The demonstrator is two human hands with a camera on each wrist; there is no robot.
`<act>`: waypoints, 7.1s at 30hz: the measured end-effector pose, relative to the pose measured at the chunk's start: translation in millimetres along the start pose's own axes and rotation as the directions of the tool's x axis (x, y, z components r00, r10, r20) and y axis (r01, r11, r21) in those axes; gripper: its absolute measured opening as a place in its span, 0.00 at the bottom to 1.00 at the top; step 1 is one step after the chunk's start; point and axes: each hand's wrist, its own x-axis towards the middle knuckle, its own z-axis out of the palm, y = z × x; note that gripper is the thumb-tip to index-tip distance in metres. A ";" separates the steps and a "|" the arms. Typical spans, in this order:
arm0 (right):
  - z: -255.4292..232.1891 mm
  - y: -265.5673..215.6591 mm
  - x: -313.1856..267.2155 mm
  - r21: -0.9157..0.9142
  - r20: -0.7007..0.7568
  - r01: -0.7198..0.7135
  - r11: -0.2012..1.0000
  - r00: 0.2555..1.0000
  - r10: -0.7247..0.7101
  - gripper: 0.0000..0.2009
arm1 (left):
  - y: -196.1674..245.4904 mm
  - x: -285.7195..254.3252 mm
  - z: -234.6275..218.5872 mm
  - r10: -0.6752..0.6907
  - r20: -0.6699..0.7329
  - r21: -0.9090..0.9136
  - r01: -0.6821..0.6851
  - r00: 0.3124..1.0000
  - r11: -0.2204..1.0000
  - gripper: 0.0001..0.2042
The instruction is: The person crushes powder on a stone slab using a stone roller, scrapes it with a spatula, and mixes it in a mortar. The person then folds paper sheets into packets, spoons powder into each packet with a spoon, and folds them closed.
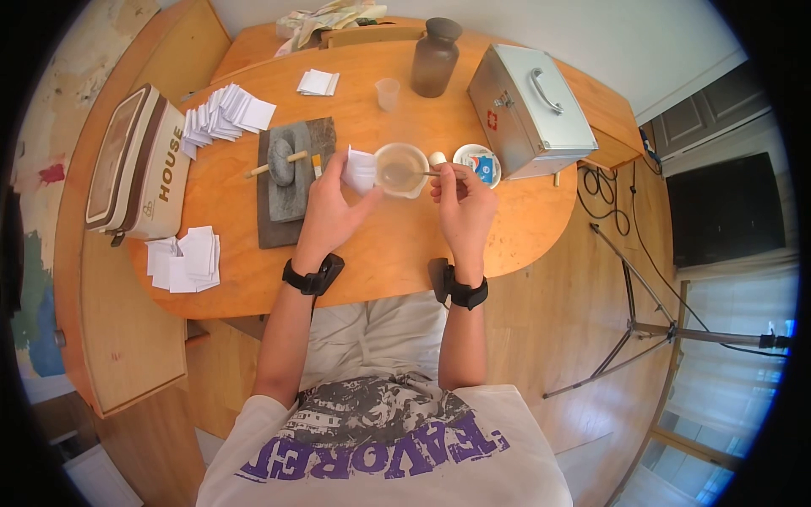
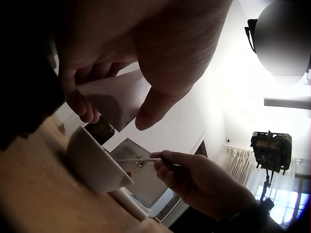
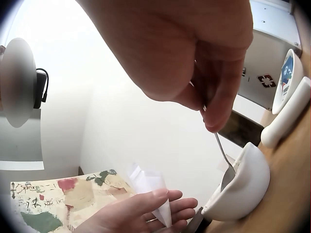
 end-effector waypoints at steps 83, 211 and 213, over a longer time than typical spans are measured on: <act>3.2 -23.3 -5.5 -0.142 -0.087 0.257 0.956 0.959 -0.271 0.07 | 2.6 2.9 -4.3 -0.070 0.118 -0.046 0.076 0.990 0.996 0.32; 9.7 -51.4 -14.9 0.057 -0.089 0.388 0.920 0.920 -0.382 0.07 | 6.5 2.5 -6.2 -0.075 0.132 -0.051 0.083 0.988 0.995 0.31; 11.0 -44.1 -13.2 0.129 -0.143 0.331 0.935 0.939 -0.312 0.07 | 4.7 2.1 -5.3 -0.080 0.127 -0.046 0.086 0.989 0.995 0.31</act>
